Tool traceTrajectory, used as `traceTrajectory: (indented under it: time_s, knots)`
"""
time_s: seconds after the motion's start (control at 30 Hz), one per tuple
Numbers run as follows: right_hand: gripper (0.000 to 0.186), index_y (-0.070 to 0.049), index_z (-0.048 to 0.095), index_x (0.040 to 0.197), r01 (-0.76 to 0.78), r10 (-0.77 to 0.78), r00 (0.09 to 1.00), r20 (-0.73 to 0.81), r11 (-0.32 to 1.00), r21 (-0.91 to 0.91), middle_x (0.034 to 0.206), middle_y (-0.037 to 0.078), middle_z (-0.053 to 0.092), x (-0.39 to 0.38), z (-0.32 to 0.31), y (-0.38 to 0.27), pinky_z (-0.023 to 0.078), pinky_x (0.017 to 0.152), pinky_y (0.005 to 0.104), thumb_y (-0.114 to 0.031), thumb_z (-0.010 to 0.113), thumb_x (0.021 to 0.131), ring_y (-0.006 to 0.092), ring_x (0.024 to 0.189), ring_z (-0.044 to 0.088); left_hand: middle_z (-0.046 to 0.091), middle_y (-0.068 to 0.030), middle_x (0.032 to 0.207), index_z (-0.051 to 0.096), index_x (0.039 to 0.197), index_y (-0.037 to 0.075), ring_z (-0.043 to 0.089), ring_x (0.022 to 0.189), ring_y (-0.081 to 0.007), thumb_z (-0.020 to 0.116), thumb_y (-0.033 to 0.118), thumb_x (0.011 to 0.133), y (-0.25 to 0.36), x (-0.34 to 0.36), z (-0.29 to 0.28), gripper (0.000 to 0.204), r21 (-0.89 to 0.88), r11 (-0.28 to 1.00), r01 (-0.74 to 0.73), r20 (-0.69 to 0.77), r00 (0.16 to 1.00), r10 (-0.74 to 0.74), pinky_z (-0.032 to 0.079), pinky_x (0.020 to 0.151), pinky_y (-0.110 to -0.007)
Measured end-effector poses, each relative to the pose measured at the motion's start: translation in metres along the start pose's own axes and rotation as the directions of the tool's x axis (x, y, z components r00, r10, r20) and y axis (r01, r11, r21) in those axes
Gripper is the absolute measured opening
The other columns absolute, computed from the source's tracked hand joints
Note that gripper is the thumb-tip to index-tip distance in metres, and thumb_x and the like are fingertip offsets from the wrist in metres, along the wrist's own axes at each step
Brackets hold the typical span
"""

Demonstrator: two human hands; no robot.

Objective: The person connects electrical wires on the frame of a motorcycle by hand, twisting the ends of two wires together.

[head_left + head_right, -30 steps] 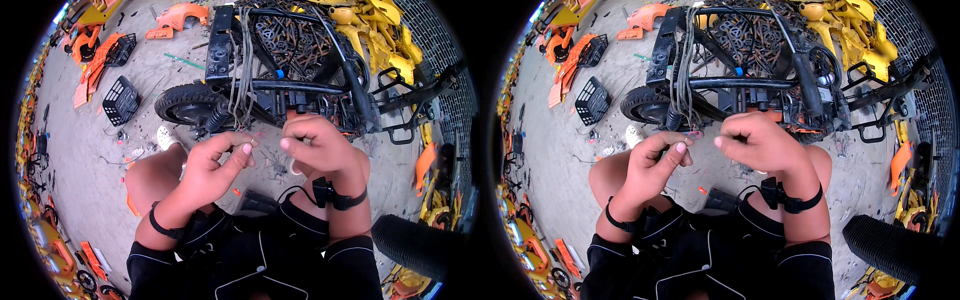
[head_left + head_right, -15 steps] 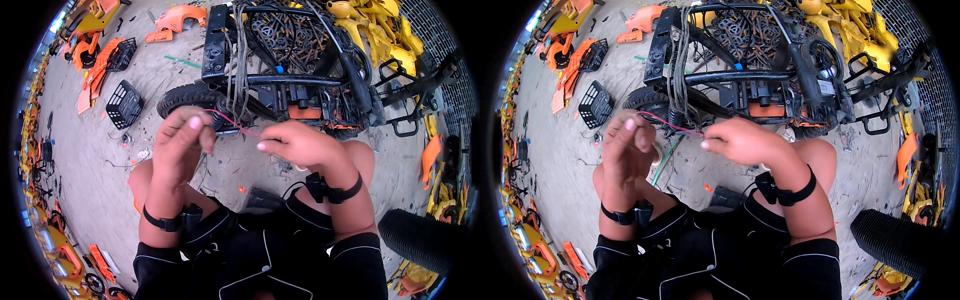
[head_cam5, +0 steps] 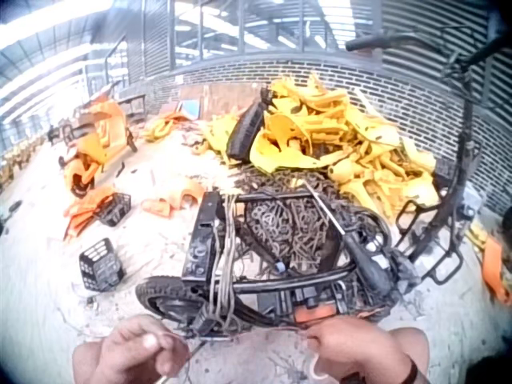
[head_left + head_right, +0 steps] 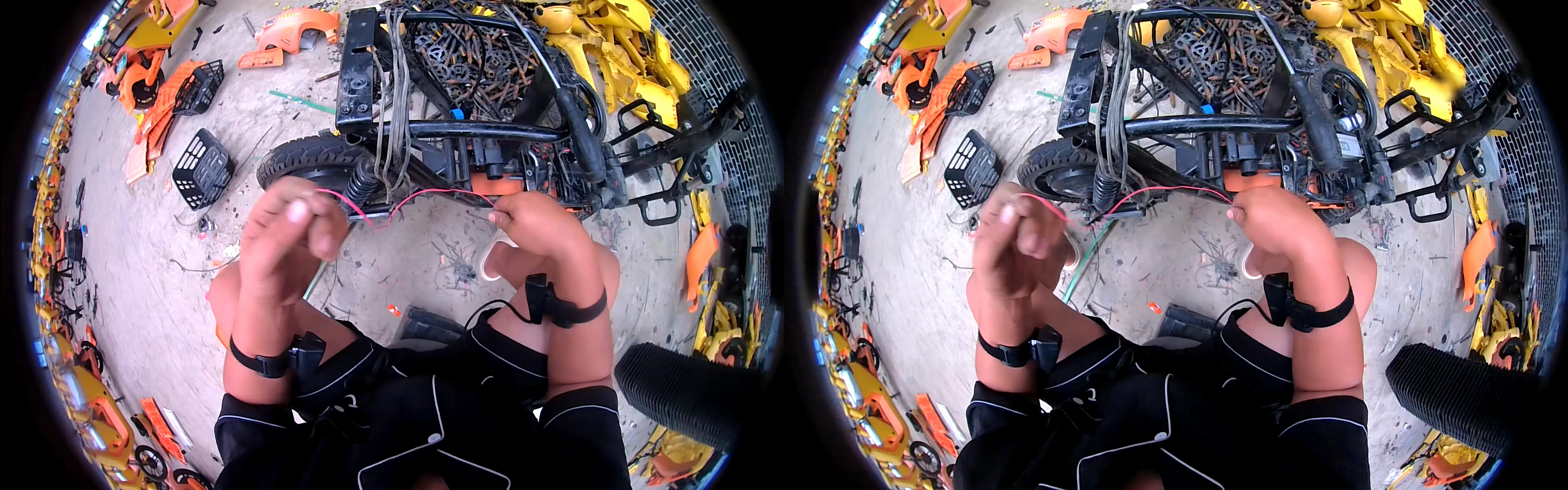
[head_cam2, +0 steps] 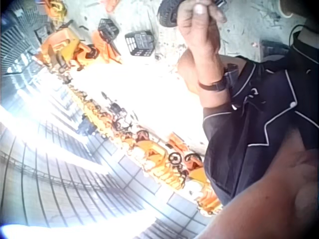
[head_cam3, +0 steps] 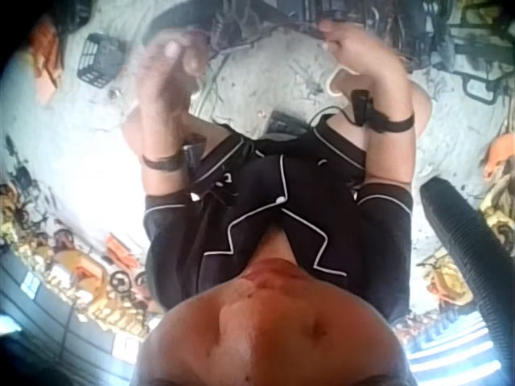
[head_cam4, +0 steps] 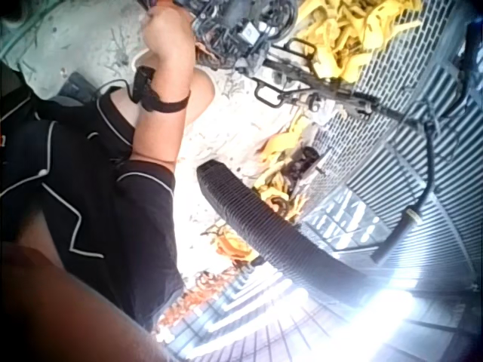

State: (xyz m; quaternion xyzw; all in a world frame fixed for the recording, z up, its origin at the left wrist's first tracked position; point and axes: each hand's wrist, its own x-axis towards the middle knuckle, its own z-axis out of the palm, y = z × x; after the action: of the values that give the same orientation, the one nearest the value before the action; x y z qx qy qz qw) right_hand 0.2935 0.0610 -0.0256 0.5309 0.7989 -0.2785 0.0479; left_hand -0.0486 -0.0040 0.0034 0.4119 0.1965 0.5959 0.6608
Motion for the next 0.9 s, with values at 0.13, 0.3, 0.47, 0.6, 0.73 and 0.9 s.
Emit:
traceTrajectory:
  time_s: [0.13, 0.3, 0.47, 0.6, 0.73, 0.9]
  knots:
    - [0.039, -0.006, 0.072, 0.119, 0.083, -0.086, 0.996, -0.036, 0.995, -0.061, 0.106, 0.019, 0.074, -0.004, 0.004, -0.009, 0.054, 0.087, 0.0494, -0.035, 0.072, 0.093, 0.0392, 0.098, 0.069, 0.068, -0.0086, 0.088, 0.070, 0.110, -0.002, 0.066, 0.077, -0.0162, 0.063, 0.012, 0.105, -0.016, -0.002, 0.013, 0.017, 0.119, 0.982, 0.149, 0.011, 0.988, -0.151, 0.052, 0.071, -0.031]
    - [0.045, -0.003, 0.069, 0.127, 0.201, -0.173, 0.962, -0.210, 0.972, 0.119, 0.110, 0.018, 0.074, -0.001, -0.001, -0.022, 0.056, 0.082, 0.0425, -0.027, 0.078, 0.090, 0.0316, 0.093, 0.071, 0.068, -0.0060, 0.088, 0.070, 0.111, -0.001, 0.065, 0.077, -0.0119, 0.062, 0.013, 0.107, -0.029, -0.003, 0.029, 0.017, 0.236, 0.924, 0.302, 0.010, 0.950, -0.313, 0.053, 0.073, -0.029]
    - [0.033, -0.002, 0.069, 0.126, 0.387, -0.292, 0.922, -0.254, 0.701, 0.599, 0.105, 0.011, 0.073, -0.008, -0.017, -0.055, 0.054, 0.073, 0.0322, -0.014, 0.075, 0.095, 0.0169, 0.085, 0.068, 0.066, -0.0033, 0.089, 0.070, 0.114, 0.000, 0.062, 0.075, -0.0101, 0.062, 0.015, 0.108, -0.036, -0.002, 0.031, 0.018, 0.235, 0.891, 0.388, -0.009, 0.918, -0.397, 0.051, 0.072, -0.028]
    - [0.025, -0.001, 0.070, 0.121, 0.467, -0.369, 0.880, -0.297, 0.566, 0.679, 0.099, 0.008, 0.073, -0.009, -0.011, -0.074, 0.053, 0.071, 0.0292, -0.008, 0.072, 0.097, 0.0138, 0.081, 0.067, 0.067, -0.0029, 0.090, 0.071, 0.114, 0.001, 0.062, 0.078, -0.0101, 0.062, 0.014, 0.108, -0.040, -0.001, 0.032, 0.018, 0.270, 0.899, 0.346, -0.015, 0.935, -0.355, 0.051, 0.071, -0.027]
    - [0.016, -0.001, 0.074, 0.112, 0.495, -0.366, 0.868, -0.335, 0.594, 0.634, 0.095, 0.006, 0.073, -0.003, -0.014, -0.076, 0.053, 0.072, 0.0286, -0.005, 0.072, 0.097, 0.0131, 0.082, 0.067, 0.069, -0.0036, 0.093, 0.071, 0.114, 0.000, 0.063, 0.080, -0.0102, 0.063, 0.014, 0.107, -0.039, -0.003, 0.031, 0.017, 0.333, 0.884, 0.329, -0.039, 0.941, -0.335, 0.051, 0.072, -0.027]
    - [0.009, -0.003, 0.075, 0.100, 0.611, -0.399, 0.783, -0.477, 0.636, 0.472, 0.090, 0.011, 0.073, 0.001, -0.021, -0.072, 0.053, 0.070, 0.0367, -0.008, 0.073, 0.093, 0.0263, 0.081, 0.069, 0.069, -0.0052, 0.091, 0.072, 0.110, -0.002, 0.064, 0.077, -0.0115, 0.065, 0.012, 0.105, -0.034, -0.003, 0.031, 0.016, 0.338, 0.862, 0.378, -0.094, 0.925, -0.369, 0.052, 0.070, -0.027]
